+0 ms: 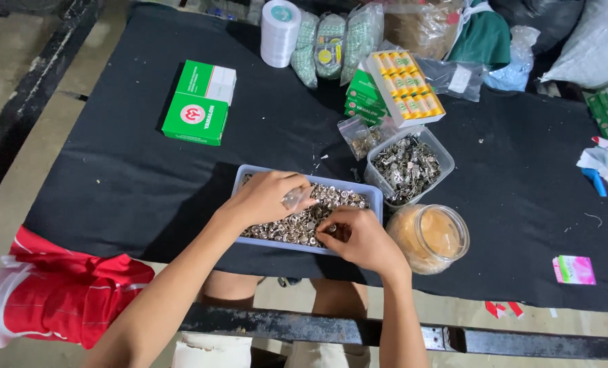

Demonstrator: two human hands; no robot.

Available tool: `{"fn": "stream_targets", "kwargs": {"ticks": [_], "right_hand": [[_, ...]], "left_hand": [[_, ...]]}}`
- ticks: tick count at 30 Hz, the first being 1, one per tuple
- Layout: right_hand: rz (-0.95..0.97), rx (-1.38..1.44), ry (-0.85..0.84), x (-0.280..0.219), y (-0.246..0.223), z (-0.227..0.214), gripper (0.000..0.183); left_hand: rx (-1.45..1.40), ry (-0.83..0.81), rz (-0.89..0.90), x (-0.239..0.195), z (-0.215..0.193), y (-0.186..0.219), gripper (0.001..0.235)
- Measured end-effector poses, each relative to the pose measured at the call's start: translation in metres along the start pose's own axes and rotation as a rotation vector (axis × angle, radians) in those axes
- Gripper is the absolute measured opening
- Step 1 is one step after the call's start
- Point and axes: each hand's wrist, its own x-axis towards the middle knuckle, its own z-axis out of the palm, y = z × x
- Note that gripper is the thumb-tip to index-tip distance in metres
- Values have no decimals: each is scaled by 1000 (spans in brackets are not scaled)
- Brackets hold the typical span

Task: The person sits on the floor and sorts small metal washers from a blue tray into a clear plastic bag using both hands. They repeatedly pick up washers and place them into the bag, which is held open in their left hand.

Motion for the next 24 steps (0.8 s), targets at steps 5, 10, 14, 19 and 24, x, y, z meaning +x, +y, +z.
{"fn": "stream_targets", "kwargs": {"ticks": [5, 10, 14, 19, 24], "right_hand": [[-23, 10, -1, 1, 1, 1, 13], [-117, -5, 53, 6, 2, -4, 8], [-31, 18, 76, 0, 6, 3, 13], [17, 51, 138, 6, 6, 0, 16], [80, 3, 169, 4, 13, 8, 20]], "left_hand": [[41, -22, 13, 2, 0, -2, 22], [2, -12, 2, 7, -15, 4, 20], [17, -65, -26, 1, -6, 2, 21], [21, -58, -13, 5, -10, 2, 25], [27, -13, 4, 1, 1, -3, 22]]}}
